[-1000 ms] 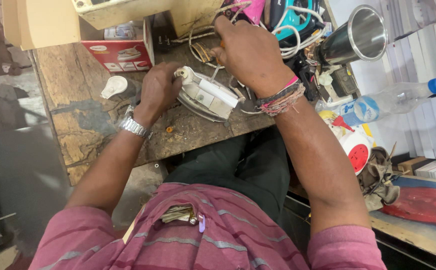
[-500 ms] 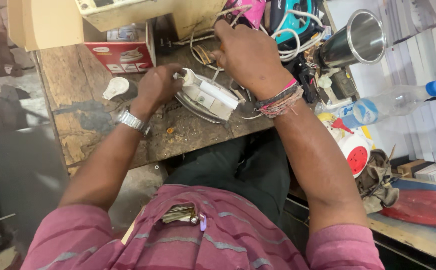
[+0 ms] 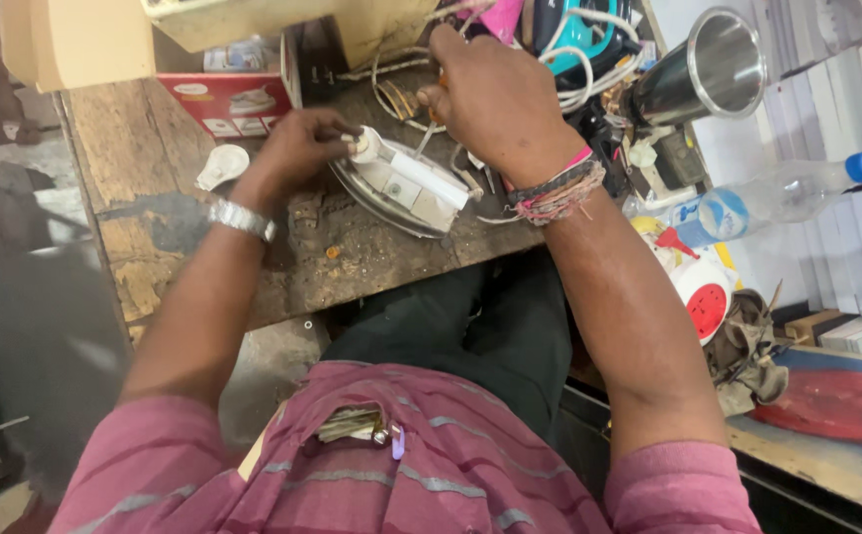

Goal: The person disassembles a white electric iron on a cluttered workbench, removes a small white plastic cap, and uses a screwdriver to loosen and tighten screws on the iron's body. They repeatedly handle the iron and its components while working.

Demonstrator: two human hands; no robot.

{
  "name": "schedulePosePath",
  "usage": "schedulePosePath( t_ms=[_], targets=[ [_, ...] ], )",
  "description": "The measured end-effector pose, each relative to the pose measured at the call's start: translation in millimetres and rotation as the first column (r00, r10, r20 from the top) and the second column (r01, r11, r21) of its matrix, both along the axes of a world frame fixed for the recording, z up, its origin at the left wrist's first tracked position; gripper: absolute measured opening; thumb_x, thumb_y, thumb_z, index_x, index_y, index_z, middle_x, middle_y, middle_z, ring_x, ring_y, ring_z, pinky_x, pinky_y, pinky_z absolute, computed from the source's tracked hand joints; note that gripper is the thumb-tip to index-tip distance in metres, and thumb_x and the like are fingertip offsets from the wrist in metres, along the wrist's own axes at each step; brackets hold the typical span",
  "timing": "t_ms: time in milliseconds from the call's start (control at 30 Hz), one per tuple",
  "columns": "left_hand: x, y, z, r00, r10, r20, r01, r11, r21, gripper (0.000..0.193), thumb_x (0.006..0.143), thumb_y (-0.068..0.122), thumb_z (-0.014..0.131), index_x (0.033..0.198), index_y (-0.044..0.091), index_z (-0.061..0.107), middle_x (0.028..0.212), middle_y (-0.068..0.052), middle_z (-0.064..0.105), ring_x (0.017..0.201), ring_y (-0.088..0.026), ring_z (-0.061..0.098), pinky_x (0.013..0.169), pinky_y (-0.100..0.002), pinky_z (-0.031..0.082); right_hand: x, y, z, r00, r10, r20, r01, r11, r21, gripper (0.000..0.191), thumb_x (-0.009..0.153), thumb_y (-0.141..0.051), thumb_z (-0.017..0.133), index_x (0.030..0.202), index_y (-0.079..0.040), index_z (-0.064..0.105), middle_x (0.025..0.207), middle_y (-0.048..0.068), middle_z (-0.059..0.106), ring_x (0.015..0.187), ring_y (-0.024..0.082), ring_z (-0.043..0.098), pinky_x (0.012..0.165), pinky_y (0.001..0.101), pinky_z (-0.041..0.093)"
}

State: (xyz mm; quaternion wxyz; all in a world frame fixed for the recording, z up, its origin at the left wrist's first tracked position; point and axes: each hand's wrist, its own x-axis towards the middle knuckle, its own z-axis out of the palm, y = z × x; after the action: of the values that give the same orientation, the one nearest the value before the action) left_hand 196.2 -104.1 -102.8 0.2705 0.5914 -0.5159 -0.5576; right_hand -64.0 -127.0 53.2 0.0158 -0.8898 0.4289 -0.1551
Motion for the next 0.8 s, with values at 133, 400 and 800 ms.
schedulePosePath(
  t_ms=[133, 400, 800],
  targets=[
    [-9.8, 8.8, -4.0, 0.998, 0.047, 0.033, -0.042, 0.992, -0.118, 0.023, 0.09, 0.009, 0.075, 0.112, 0.006, 0.074, 0.094, -0.009, 0.077, 0.078, -0.015, 0.07, 0.066, -0.03, 0.056, -3.0, 2.8, -0.1, 1.0, 0.001, -0.013, -0.002, 0.999, -0.038, 0.035, 0.091, -0.03, 0.079, 0.108, -0.005, 0.059, 0.083, 0.016, 0.068, 0.08, 0.04, 0.068, 0.063, 0.0518, 0.051],
    [1.4, 3.2, -13.7, 0.962, 0.048, -0.27, -0.04, 0.999, 0.033, 0.026, 0.09, 0.015, 0.075, 0.115, 0.009, 0.077, 0.097, -0.004, 0.078, 0.079, -0.01, 0.072, 0.069, -0.028, 0.059, 3.3, -1.0, -0.9, 0.999, -0.043, -0.023, 0.042, 0.999, -0.007, 0.037, 0.099, -0.039, 0.076, 0.106, -0.005, 0.062, 0.081, 0.016, 0.068, 0.08, 0.04, 0.067, 0.064, 0.0531, 0.05],
    [-24.5, 29.4, 2.0, 0.847, 0.257, 0.465, 0.17, 0.698, -0.696, 0.046, 0.084, 0.013, 0.083, 0.129, 0.008, 0.073, 0.112, -0.02, 0.063, 0.1, -0.038, 0.063, 0.085, -0.045, 0.052, -0.3, -1.2, 4.4, 0.993, -0.046, -0.107, 0.056, 0.994, 0.098, 0.042, 0.097, -0.043, 0.072, 0.113, -0.005, 0.063, 0.093, 0.018, 0.067, 0.089, 0.042, 0.066, 0.072, 0.0535, 0.05]
  ],
)
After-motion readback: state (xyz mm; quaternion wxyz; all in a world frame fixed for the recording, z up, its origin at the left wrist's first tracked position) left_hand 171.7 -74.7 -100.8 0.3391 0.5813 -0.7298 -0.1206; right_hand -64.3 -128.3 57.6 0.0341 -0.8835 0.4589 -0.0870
